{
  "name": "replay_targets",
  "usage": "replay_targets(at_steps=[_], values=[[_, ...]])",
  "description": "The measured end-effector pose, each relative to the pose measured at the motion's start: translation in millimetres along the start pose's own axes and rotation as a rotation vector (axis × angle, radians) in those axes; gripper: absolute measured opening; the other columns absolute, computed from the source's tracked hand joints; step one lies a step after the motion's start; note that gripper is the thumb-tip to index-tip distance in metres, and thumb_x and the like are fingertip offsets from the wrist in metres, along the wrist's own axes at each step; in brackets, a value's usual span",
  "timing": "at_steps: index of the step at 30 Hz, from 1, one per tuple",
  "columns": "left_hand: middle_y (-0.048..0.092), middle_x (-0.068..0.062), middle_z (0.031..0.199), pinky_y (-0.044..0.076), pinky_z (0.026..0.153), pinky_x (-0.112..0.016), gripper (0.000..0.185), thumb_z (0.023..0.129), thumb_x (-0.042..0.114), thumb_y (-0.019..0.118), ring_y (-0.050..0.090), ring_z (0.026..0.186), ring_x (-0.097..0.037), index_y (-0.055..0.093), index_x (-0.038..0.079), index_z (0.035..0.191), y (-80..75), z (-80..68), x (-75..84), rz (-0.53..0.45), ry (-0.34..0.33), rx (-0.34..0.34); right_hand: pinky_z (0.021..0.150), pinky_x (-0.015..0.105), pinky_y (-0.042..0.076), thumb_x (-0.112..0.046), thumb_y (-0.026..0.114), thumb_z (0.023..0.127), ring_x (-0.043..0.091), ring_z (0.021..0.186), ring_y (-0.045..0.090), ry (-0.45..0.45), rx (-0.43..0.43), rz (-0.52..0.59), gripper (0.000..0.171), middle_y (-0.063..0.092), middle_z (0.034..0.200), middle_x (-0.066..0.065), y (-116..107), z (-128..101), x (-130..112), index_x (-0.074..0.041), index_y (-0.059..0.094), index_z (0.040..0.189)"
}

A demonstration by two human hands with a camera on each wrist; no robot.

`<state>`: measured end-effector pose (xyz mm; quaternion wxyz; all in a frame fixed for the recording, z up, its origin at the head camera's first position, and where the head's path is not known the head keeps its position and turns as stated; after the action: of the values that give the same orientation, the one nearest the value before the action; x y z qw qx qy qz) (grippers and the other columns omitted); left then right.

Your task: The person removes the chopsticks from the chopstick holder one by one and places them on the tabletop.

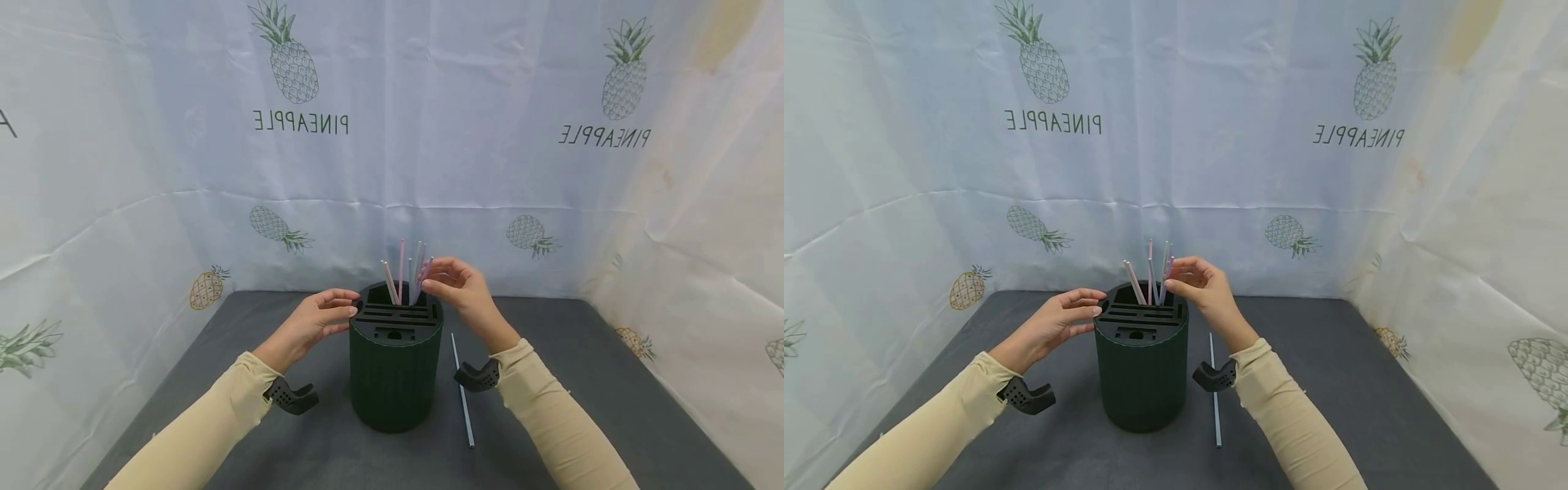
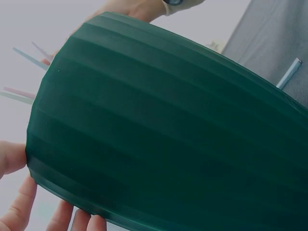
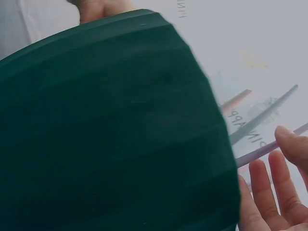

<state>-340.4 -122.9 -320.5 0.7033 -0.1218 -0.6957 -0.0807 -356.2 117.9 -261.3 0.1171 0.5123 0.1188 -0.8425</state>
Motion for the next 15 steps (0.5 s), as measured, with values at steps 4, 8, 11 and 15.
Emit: replay_targets(at_steps=[4,8,11,15], values=[[0.045,-0.016,0.139,0.043,0.107,-0.047,0.045,0.092,0.017,0.066,0.048,0.127,-0.028,0.053,0.004,0.133,0.2,-0.3,-0.1,-0.004,0.004,-0.005,0.088,0.03,0.057,0.003,0.066,0.088,0.012,0.099,0.066,-0.022,-0.032,0.04,0.024,0.065,0.112,0.0,3.9,1.2,1.5,-0.016,0.064,0.102],[0.044,-0.016,0.14,0.043,0.107,-0.047,0.045,0.092,0.016,0.066,0.047,0.128,-0.028,0.052,0.004,0.134,0.2,-0.8,-0.3,-0.008,0.003,-0.007,0.087,0.031,0.057,0.003,0.066,0.088,0.012,0.095,0.067,-0.028,-0.044,0.037,0.022,0.067,0.105,-0.002,5.1,1.6,4.1,-0.016,0.064,0.098],[0.044,-0.016,0.14,0.042,0.107,-0.048,0.046,0.092,0.016,0.066,0.047,0.128,-0.029,0.052,0.004,0.134,0.2,-0.6,-0.8,-0.007,0.002,-0.006,0.086,0.031,0.057,0.002,0.066,0.089,0.012,0.094,0.068,-0.027,-0.043,0.016,0.019,0.067,0.103,-0.002,5.2,1.4,5.9,-0.015,0.063,0.098],[0.043,-0.017,0.141,0.042,0.108,-0.048,0.046,0.093,0.018,0.066,0.046,0.13,-0.03,0.051,0.004,0.134,0.2,-0.3,-1.4,-0.002,0.009,-0.01,0.086,0.032,0.058,0.0,0.067,0.089,0.016,0.095,0.068,-0.028,-0.035,0.002,0.017,0.067,0.103,-0.001,6.7,1.3,3.4,-0.013,0.062,0.098]])
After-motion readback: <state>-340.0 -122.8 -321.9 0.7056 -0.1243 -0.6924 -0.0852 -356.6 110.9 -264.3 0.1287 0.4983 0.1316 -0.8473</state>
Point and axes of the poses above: each hand's wrist, its own z-axis towards the middle knuckle, its own y-axis out of the palm, x = y × z, the point moved 8 cm from there along z, towards the middle knuckle
